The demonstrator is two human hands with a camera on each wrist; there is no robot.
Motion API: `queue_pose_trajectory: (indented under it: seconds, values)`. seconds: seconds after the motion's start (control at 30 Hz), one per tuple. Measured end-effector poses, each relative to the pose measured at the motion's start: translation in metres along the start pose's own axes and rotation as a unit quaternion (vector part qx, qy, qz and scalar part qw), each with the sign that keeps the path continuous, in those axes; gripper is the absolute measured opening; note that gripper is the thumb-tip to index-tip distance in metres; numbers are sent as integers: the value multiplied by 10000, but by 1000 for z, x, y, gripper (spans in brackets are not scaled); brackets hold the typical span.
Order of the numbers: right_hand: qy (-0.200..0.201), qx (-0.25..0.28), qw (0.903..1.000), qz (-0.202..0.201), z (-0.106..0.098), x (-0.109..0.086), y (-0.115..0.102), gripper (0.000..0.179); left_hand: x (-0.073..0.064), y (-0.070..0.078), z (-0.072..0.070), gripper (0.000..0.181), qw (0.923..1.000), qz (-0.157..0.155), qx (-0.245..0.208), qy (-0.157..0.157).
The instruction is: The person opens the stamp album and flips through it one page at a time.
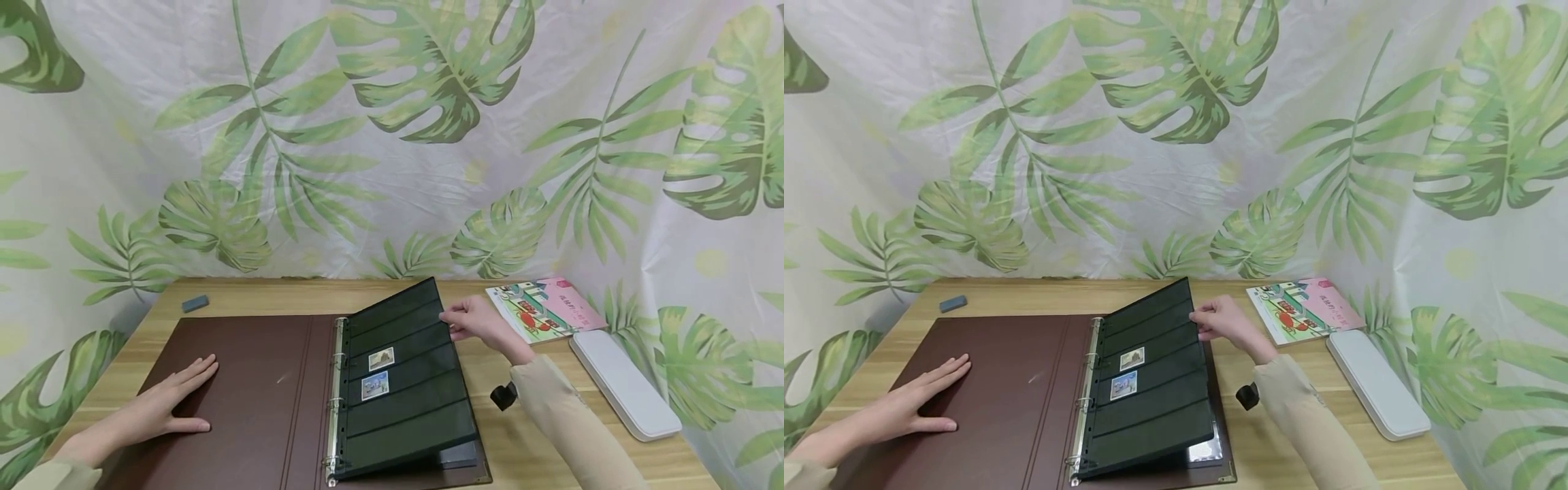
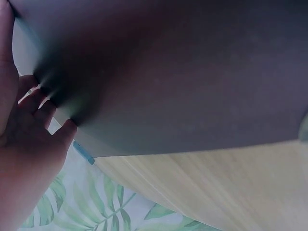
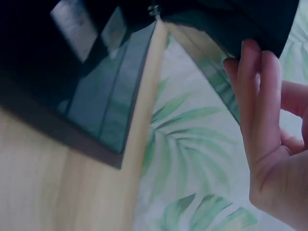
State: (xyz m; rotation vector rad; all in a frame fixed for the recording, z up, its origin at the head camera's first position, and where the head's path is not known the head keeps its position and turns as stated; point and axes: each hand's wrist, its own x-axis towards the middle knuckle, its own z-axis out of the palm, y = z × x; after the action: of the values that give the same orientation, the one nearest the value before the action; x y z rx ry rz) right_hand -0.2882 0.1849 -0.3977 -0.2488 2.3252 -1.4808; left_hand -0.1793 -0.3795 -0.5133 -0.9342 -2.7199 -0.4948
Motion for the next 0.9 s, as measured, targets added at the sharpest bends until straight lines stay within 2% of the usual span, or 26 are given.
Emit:
queue_pose_trajectory:
  seconds: [0.13, 0.3, 0.43, 0.53, 0.67, 0.9]
  values:
    - [165, -1, 9999, 24, 0, -1, -12, 30, 0, 0, 2, 100, 10000, -51, 14, 3]
    - [136, -70, 9999, -46, -3, -4, -23, 32, 0, -1, 2, 101, 10000, -22, 18, 3]
    - [-273, -7, 9996, -117, 0, -3, -28, 26, 0, -1, 1, 101, 10000, -9, 26, -7]
    - [-632, 171, 9978, -58, 3, -4, -33, 17, -1, 0, 1, 100, 9999, -124, 11, -100]
    - [-761, 407, 9962, -111, 7, -5, -35, 15, -1, 0, 1, 98, 9994, -297, 63, -182]
    - [-744, 1035, 9911, -383, 13, -7, -38, 16, 3, -1, -2, 100, 10000, 62, 7, -73]
